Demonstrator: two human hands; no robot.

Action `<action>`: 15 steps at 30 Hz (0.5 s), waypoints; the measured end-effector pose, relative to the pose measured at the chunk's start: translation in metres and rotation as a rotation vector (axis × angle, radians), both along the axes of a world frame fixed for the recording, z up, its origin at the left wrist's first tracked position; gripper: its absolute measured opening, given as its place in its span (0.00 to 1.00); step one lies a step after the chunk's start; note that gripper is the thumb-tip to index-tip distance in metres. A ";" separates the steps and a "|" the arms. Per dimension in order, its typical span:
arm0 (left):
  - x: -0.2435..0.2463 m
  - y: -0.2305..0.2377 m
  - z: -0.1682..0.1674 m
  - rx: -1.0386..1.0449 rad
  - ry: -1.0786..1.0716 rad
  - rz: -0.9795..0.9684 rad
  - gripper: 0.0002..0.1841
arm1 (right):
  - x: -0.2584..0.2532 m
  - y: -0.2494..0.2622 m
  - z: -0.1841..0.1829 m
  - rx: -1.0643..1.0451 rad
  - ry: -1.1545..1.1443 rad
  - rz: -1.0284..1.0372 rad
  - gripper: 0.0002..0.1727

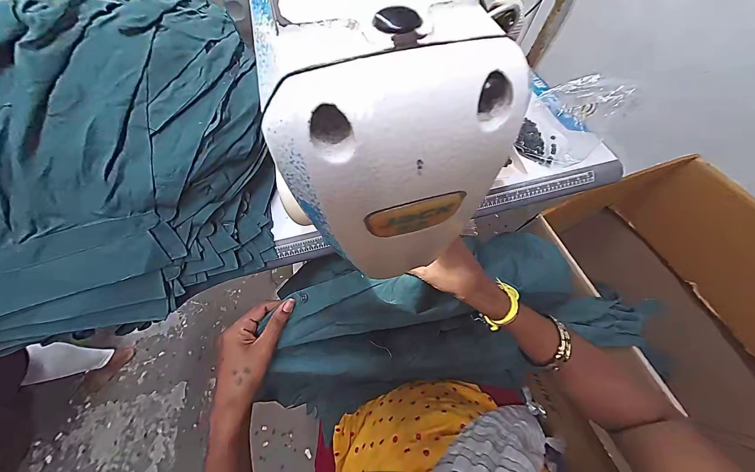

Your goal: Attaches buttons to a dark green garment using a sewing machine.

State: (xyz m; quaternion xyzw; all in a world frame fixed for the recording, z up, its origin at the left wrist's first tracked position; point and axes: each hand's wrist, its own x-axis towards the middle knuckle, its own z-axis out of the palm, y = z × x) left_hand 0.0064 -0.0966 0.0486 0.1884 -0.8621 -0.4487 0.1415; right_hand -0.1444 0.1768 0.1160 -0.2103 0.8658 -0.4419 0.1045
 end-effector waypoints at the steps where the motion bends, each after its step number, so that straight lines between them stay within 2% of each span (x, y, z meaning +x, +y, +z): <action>1: -0.003 0.002 0.002 0.001 0.008 -0.001 0.15 | -0.002 0.006 -0.002 -0.059 0.018 0.050 0.20; 4: -0.011 0.007 0.016 -0.026 0.048 -0.003 0.14 | -0.012 0.028 -0.014 -0.183 0.097 0.105 0.13; 8: -0.026 0.016 0.031 -0.125 0.117 -0.067 0.16 | -0.018 0.048 -0.025 -0.155 0.156 -0.001 0.13; 12: -0.032 0.015 0.022 -0.198 0.104 -0.096 0.18 | -0.029 0.075 -0.038 -0.050 0.360 -0.041 0.19; 15: -0.032 0.019 0.009 -0.359 0.089 -0.087 0.23 | -0.063 0.124 -0.059 0.200 0.466 -0.189 0.23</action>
